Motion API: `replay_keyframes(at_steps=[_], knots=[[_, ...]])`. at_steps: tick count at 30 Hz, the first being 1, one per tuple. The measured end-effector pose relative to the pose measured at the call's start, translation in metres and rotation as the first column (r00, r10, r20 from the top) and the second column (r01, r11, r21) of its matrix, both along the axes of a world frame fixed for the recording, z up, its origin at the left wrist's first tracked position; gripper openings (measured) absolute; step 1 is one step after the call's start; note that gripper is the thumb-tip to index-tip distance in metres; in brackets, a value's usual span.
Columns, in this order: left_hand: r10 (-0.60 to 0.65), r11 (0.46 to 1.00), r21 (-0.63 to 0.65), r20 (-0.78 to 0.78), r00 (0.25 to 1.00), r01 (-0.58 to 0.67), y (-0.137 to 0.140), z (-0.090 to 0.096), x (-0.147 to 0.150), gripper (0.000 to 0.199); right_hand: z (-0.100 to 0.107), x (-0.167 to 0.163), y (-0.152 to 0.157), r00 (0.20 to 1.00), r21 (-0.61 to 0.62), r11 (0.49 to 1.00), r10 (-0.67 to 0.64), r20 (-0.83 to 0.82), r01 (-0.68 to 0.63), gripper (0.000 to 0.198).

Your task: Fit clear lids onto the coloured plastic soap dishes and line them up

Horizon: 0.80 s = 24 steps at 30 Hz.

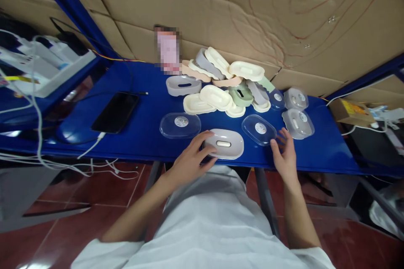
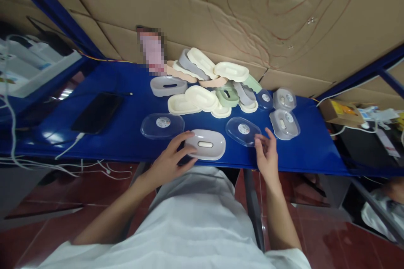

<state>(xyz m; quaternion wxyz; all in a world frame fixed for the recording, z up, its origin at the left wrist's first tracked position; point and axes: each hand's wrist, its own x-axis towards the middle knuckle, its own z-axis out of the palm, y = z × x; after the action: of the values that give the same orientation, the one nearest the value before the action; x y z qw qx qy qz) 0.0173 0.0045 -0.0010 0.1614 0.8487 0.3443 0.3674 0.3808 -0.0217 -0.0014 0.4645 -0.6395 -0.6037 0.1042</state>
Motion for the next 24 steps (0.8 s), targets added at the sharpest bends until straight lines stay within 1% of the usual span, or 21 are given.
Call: replay_keyframes(at_steps=[2, 3, 5, 7, 8, 9, 11, 12, 13, 14, 16, 17, 19, 21, 24], knots=[[-0.003, 1.000, -0.008, 0.000, 1.000, 0.003, 0.000, 0.001, 0.000, 0.016, -0.004, 0.003, -0.002, 0.978, 0.002, 0.997, -0.072, 0.196, 0.073, 0.072], [-0.001, 1.000, -0.013, 0.001, 1.000, 0.001, 0.000, 0.001, 0.000, 0.016, -0.004, 0.003, 0.001, 0.961, -0.003, 0.997, -0.069, 0.269, 0.072, 0.077], [0.001, 1.000, -0.028, 0.009, 1.000, -0.001, -0.001, 0.001, -0.001, 0.015, -0.004, 0.002, 0.011, 0.933, -0.033, 0.999, 0.004, 0.359, 0.009, 0.080], [-0.004, 0.998, -0.058, 0.035, 0.999, 0.006, -0.001, 0.002, -0.003, 0.014, -0.002, -0.001, 0.023, 0.913, -0.071, 0.996, 0.077, 0.400, -0.052, 0.074], [-0.003, 0.997, -0.082, 0.046, 0.999, 0.007, -0.001, 0.002, -0.003, 0.018, -0.001, -0.002, 0.028, 0.911, -0.082, 0.994, 0.094, 0.402, -0.067, 0.070], [0.000, 0.994, -0.113, 0.050, 0.999, 0.006, -0.001, 0.003, -0.004, 0.024, 0.001, -0.005, 0.032, 0.915, -0.084, 0.993, 0.108, 0.389, -0.082, 0.065], [0.017, 0.982, -0.188, 0.038, 0.999, -0.010, 0.000, 0.003, -0.005, 0.048, 0.006, -0.012, 0.032, 0.926, -0.092, 0.982, 0.187, 0.328, -0.166, 0.059], [0.027, 0.975, -0.222, 0.030, 0.999, -0.019, 0.001, 0.003, -0.005, 0.062, 0.009, -0.017, 0.030, 0.917, -0.111, 0.963, 0.268, 0.295, -0.246, 0.058], [0.034, 0.968, -0.251, 0.027, 0.999, -0.026, 0.001, 0.002, -0.006, 0.074, 0.011, -0.024, 0.026, 0.890, -0.140, 0.929, 0.368, 0.269, -0.341, 0.057], [0.037, 0.962, -0.271, 0.031, 0.999, -0.027, 0.002, 0.002, -0.006, 0.084, 0.013, -0.032, 0.022, 0.847, -0.173, 0.884, 0.467, 0.253, -0.435, 0.056], [0.031, 0.956, -0.294, 0.046, 0.998, -0.016, 0.004, 0.000, -0.007, 0.095, 0.017, -0.049, 0.013, 0.748, -0.225, 0.791, 0.612, 0.257, -0.569, 0.055], [0.023, 0.954, -0.300, 0.052, 0.998, -0.006, 0.004, 0.000, -0.007, 0.096, 0.019, -0.058, 0.010, 0.707, -0.231, 0.759, 0.651, 0.278, -0.608, 0.056], [0.004, 0.951, -0.310, 0.061, 0.998, 0.015, 0.005, -0.001, -0.009, 0.093, 0.022, -0.072, 0.008, 0.651, -0.213, 0.731, 0.677, 0.344, -0.648, 0.059], [-0.008, 0.948, -0.318, 0.076, 0.997, 0.032, 0.006, -0.001, -0.010, 0.088, 0.024, -0.079, 0.008, 0.617, -0.176, 0.727, 0.665, 0.420, -0.664, 0.062], [-0.029, 0.947, -0.315, 0.098, 0.995, 0.059, 0.007, -0.001, -0.013, 0.081, 0.025, -0.079, 0.011, 0.586, -0.142, 0.725, 0.641, 0.495, -0.674, 0.064]])
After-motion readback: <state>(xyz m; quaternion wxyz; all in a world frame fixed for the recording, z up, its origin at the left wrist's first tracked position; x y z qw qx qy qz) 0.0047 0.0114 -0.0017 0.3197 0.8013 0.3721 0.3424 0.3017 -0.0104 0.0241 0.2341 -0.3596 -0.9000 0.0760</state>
